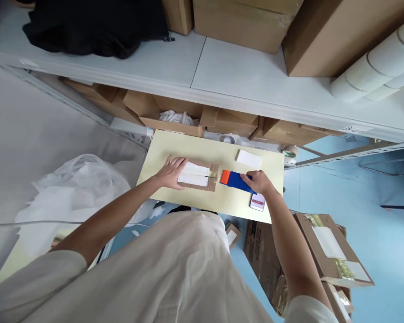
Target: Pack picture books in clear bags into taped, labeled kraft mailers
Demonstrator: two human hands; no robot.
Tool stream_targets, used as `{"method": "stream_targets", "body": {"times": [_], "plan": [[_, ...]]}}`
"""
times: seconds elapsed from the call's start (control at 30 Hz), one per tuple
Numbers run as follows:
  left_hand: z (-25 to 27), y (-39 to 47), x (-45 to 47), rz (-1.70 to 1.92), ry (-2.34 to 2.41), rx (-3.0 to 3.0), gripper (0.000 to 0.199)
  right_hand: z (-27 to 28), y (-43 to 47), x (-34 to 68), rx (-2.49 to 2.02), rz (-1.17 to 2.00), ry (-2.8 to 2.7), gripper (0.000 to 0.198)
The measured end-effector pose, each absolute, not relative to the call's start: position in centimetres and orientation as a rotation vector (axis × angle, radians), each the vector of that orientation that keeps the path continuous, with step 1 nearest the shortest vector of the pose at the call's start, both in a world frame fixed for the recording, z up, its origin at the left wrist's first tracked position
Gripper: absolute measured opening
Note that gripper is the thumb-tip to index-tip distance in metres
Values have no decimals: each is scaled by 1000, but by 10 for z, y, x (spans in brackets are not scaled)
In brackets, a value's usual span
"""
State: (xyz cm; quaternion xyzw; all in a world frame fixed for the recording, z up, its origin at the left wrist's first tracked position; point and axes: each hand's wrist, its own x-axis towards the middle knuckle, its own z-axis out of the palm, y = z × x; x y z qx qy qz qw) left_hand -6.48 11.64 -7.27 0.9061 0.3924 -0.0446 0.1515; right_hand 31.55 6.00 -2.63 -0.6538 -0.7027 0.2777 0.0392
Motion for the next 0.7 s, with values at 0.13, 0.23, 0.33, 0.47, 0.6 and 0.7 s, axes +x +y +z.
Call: {"method": "stream_targets", "body": {"times": [0.13,0.23,0.33,0.47,0.6,0.7], "plan": [[-69,105,-50,-265,1171,2633,119,-63,62,323,-1962,925,-2133,46],[-72,89,-14,-300,1165,2628,113,-80,63,318,-1935,966,-2106,47],[-78,77,35,-242,1062,2625,113,-87,62,315,-1928,986,-2089,48],[-83,72,74,-132,1001,2603,99,-93,58,319,-1898,1075,-2043,51],[-85,76,74,-138,991,2572,93,-98,49,346,-1849,1171,-2024,54],[-83,78,71,-160,986,2576,95,-96,42,369,-1895,1176,-2084,55]]}}
